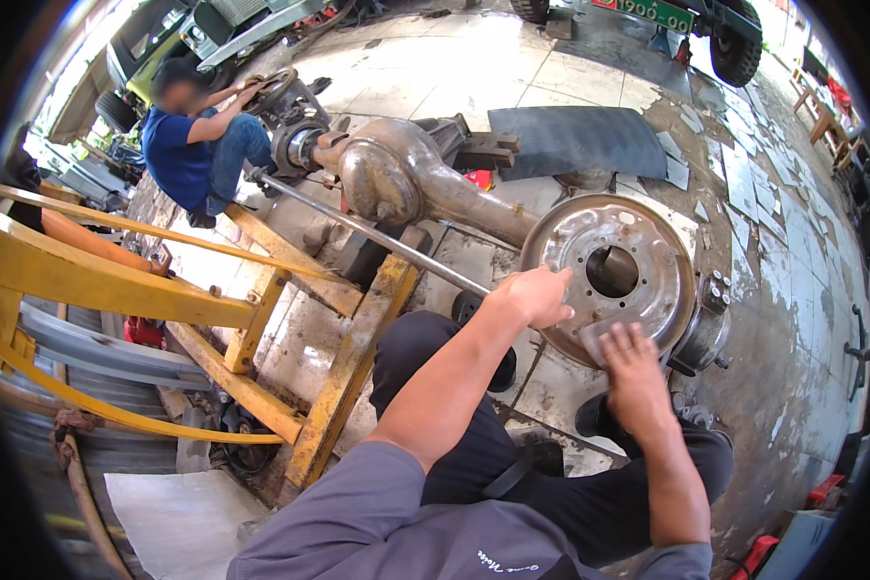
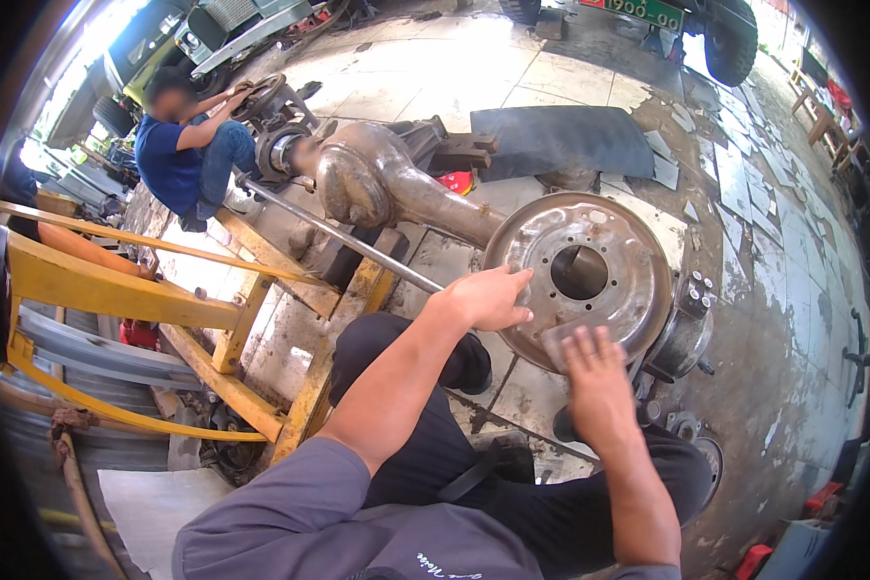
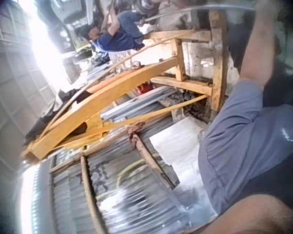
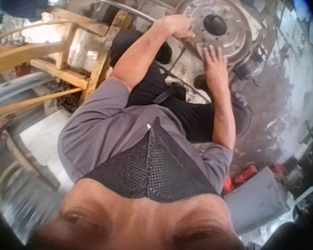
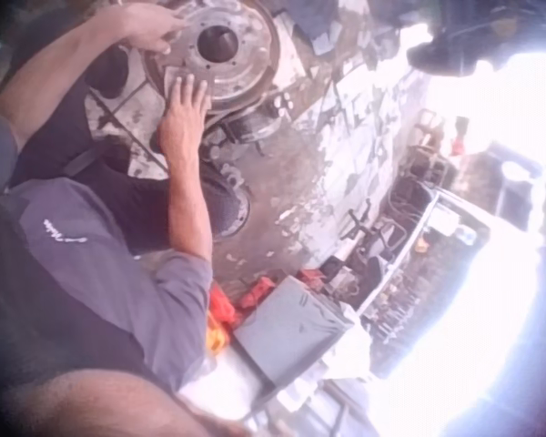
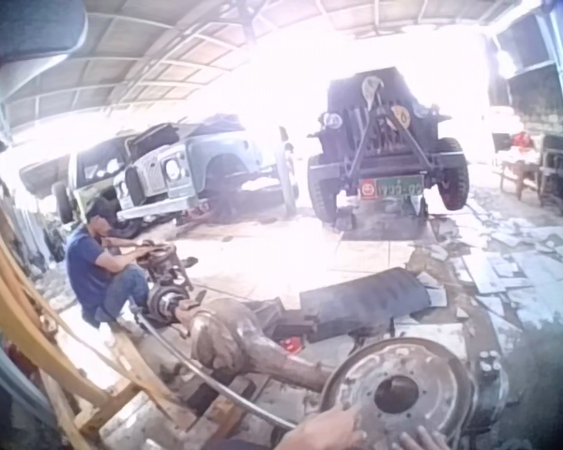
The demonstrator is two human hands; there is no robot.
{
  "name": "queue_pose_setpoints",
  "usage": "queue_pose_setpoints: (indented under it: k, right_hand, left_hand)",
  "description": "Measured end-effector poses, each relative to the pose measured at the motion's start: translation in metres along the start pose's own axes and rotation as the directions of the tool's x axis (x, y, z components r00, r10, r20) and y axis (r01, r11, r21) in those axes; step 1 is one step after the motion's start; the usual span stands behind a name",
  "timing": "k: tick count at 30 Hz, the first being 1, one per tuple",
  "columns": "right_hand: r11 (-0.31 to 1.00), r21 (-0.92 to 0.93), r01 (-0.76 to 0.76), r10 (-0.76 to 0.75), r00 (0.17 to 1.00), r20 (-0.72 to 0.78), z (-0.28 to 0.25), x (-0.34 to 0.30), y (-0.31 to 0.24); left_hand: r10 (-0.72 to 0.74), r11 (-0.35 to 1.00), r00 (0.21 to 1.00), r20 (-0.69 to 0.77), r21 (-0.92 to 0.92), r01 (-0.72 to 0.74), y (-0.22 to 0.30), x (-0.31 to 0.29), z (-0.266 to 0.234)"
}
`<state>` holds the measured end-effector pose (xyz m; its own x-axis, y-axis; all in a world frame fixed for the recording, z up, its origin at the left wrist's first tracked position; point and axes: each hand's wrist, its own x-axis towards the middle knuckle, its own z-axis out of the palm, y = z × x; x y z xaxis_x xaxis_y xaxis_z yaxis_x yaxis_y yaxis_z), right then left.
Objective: The person sits on the floor and uses a sanding block to smooth the surface of a brake drum. They repeatedly rub the sanding block against the drum's face and inner rim while holding it steady with the other hand.
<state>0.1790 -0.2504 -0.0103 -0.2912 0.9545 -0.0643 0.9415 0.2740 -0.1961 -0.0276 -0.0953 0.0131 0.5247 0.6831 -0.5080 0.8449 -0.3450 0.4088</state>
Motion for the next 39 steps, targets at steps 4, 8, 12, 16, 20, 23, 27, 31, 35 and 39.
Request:
queue_pose_setpoints:
  k: [4,8,12,16,20,23,27,31,35,39]
  right_hand:
    - [0.992,0.120,0.049,-0.054,0.998,0.037,-0.002,0.004,-0.006]
    - [0.986,-0.043,-0.163,0.161,0.986,-0.035,-0.011,0.006,0.018]
    - [0.986,0.146,0.081,-0.095,0.991,0.095,-0.007,-0.002,-0.020]
    - [0.997,-0.005,-0.083,0.083,0.996,0.023,-0.011,0.004,0.011]
    - [0.998,-0.056,-0.042,0.044,0.998,0.034,-0.010,-0.002,0.003]
    - [0.992,0.094,0.083,-0.093,0.990,0.106,-0.007,-0.002,-0.011]
    - [0.989,0.018,-0.146,0.146,0.989,0.004,-0.020,0.003,0.012]
    - [0.999,0.036,0.007,-0.009,0.999,0.047,-0.004,-0.004,-0.006]
    - [0.998,0.069,-0.016,0.013,0.999,0.043,-0.006,0.005,-0.005]
    - [0.997,-0.036,-0.063,0.064,0.998,0.007,-0.005,0.003,0.003]
  left_hand:
    - [-0.007,1.000,1.000,0.002,0.002,0.006,-0.001,-0.002,0.000]
    - [-0.013,1.000,1.000,-0.003,-0.019,0.013,-0.002,-0.003,0.001]
    - [-0.004,1.000,1.000,0.008,0.004,0.004,-0.003,0.005,0.003]
    - [-0.004,1.000,1.000,-0.006,-0.013,0.004,-0.004,0.000,0.004]
    - [-0.008,1.000,1.000,0.012,-0.030,0.008,-0.001,0.000,0.000]
    - [0.005,1.000,1.000,-0.003,-0.002,-0.005,0.000,0.002,0.002]
    - [0.009,1.000,1.000,-0.021,-0.008,-0.009,-0.006,0.001,0.004]
    - [0.018,1.000,1.000,-0.010,-0.001,-0.018,-0.001,0.002,0.003]
    - [0.031,0.999,0.999,-0.022,-0.008,-0.032,-0.004,0.002,0.003]
    - [0.007,1.000,1.000,-0.010,-0.010,-0.007,-0.003,0.000,0.002]
